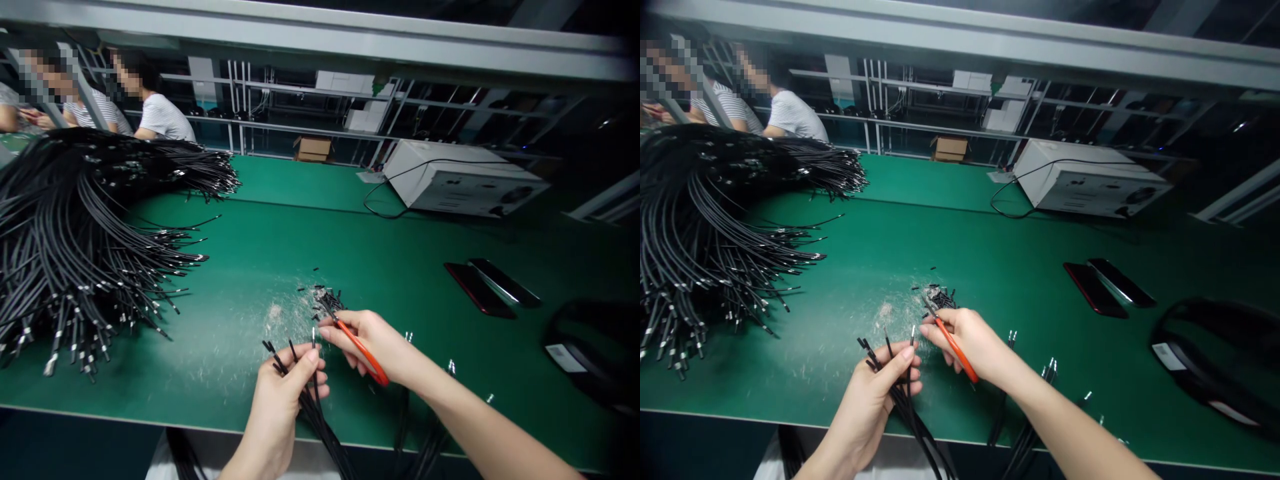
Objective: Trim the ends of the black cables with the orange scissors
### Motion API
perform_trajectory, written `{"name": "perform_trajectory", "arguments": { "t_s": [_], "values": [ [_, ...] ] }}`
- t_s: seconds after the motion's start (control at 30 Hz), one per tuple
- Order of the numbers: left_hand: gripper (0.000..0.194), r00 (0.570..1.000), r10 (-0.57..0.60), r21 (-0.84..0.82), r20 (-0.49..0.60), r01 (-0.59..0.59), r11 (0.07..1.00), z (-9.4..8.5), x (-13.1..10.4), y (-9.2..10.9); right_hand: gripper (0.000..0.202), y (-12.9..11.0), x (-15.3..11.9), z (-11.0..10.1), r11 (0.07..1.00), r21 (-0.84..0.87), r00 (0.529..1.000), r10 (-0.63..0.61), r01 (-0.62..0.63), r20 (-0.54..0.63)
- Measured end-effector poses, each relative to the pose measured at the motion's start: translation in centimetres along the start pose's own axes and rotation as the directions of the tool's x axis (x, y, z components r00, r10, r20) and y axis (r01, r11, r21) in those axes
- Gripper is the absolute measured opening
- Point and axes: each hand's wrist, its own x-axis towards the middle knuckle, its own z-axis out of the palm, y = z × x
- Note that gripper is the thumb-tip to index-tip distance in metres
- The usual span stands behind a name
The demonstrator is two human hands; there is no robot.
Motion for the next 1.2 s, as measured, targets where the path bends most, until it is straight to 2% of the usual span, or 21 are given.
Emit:
{"name": "perform_trajectory", "arguments": {
  "t_s": [0.03,0.1,0.17,0.23,0.3,0.47,0.67,0.8,0.9,0.97,1.03,1.1,1.2],
  "values": [
    [0.038,1.0,0.007,0.001,0.014,-0.007,1.0,-0.1,0.0,0.0,0.038,0.0,-0.1,0.8,0.973,0.217,0.996,0.061,-0.075,0.066],
    [0.039,0.999,0.025,0.002,0.038,-0.025,1.0,-0.3,0.1,-0.2,0.039,0.0,-0.4,2.2,0.853,0.5,0.985,0.083,-0.15,0.154],
    [0.039,0.999,0.029,-0.013,0.044,-0.028,1.0,-0.6,0.2,-0.3,0.036,-0.1,-0.5,3.1,0.767,0.627,0.988,0.059,-0.136,0.142],
    [0.038,0.999,0.015,-0.031,0.032,-0.014,0.999,-0.8,0.2,-0.4,0.032,-0.2,-0.6,3.2,0.736,0.666,0.991,0.052,-0.122,0.125],
    [0.038,1.0,0.001,-0.036,0.028,0.0,0.999,-0.9,0.2,-0.4,0.029,-0.3,-0.7,2.9,0.748,0.653,0.992,0.062,-0.118,0.108],
    [0.037,0.999,0.001,-0.017,0.037,0.0,1.0,-0.7,-0.2,-0.2,0.026,-1.2,-1.0,1.6,0.844,0.522,0.992,0.099,-0.123,0.073],
    [0.036,0.999,0.03,-0.001,0.032,-0.03,1.0,-0.4,-0.2,-0.2,0.023,-2.7,-1.3,1.5,0.921,0.38,0.996,0.093,-0.088,0.005],
    [0.037,0.999,0.044,0.007,0.017,-0.044,0.999,-0.2,-0.3,-0.1,0.024,-3.2,-1.3,1.2,0.996,0.079,0.996,-0.022,0.028,-0.084],
    [0.035,0.998,0.065,0.018,0.013,-0.065,0.998,-0.2,-0.2,-0.1,0.032,-3.1,-1.2,0.9,0.977,-0.178,0.976,-0.148,0.119,-0.16],
    [0.035,0.998,0.06,0.02,0.005,-0.06,0.998,-0.3,-0.2,-0.2,0.033,-2.9,-1.2,0.9,0.961,-0.243,0.969,-0.179,0.134,-0.17],
    [0.035,0.999,0.05,0.016,-0.002,-0.049,0.999,-0.4,-0.1,-0.3,0.03,-2.9,-1.1,0.9,0.967,-0.223,0.971,-0.165,0.125,-0.171],
    [0.035,0.999,0.043,0.011,0.004,-0.043,0.999,-0.5,0.0,-0.5,0.027,-2.9,-1.1,1.1,0.988,-0.121,0.983,-0.115,0.097,-0.146],
    [0.034,0.999,0.023,-0.016,0.045,-0.023,1.0,-0.5,0.0,-0.4,0.024,-2.9,-1.0,1.1,0.992,0.127,1.0,-0.019,0.018,0.001]
  ]
}}
